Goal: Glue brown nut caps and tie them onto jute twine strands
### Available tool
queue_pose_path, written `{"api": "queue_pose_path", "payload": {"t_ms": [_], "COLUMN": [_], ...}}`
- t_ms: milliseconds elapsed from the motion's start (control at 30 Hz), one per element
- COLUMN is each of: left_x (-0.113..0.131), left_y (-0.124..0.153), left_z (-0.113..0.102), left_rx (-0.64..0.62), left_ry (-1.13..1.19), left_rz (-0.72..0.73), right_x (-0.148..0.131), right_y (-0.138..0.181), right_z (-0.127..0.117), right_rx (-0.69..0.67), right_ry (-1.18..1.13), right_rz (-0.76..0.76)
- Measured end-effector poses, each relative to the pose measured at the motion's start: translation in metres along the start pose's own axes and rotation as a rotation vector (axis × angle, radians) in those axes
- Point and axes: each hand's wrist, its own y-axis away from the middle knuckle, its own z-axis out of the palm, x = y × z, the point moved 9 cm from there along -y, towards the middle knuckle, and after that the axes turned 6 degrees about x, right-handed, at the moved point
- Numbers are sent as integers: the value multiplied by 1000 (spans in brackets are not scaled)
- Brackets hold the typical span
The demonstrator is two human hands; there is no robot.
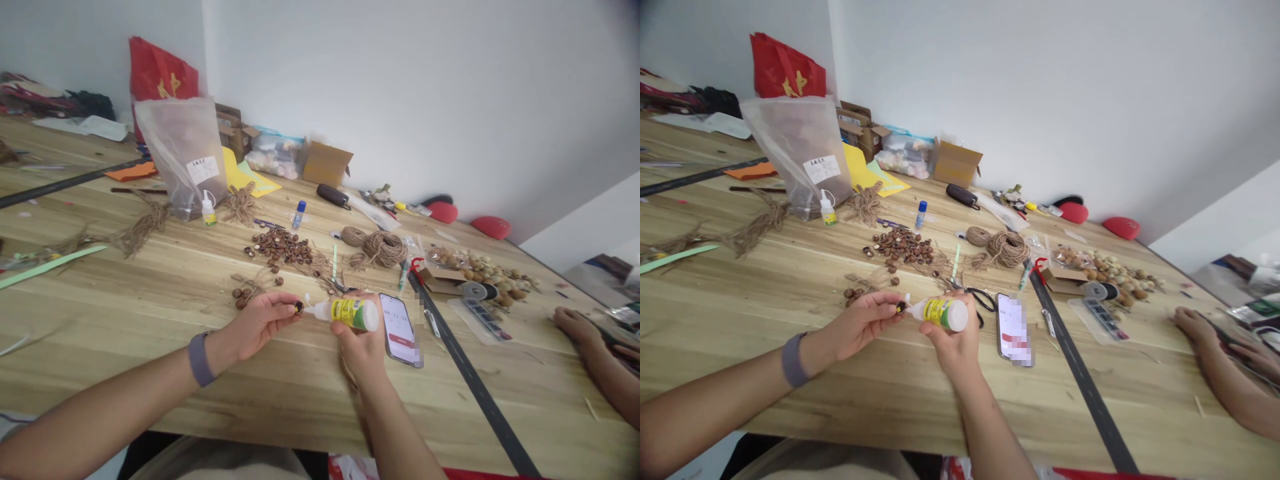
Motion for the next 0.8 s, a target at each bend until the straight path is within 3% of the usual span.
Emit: {"api": "queue_pose_path", "payload": {"t_ms": [400, 533, 633, 800], "left_x": [-4, -6, -8, -8], "left_y": [3, 3, 3, 3], "left_z": [2, 4, 6, 6], "left_rx": [-23, -41, -72, -116], "left_ry": [0, 1, 13, 43], "left_rz": [-29, -52, -72, -103], "right_x": [4, 21, 37, 43], "right_y": [0, 2, 1, -8], "right_z": [-2, -9, -15, -15], "right_rx": [17, 80, 191, 309], "right_ry": [-9, -36, -180, -541], "right_rz": [25, 136, 304, 450]}}
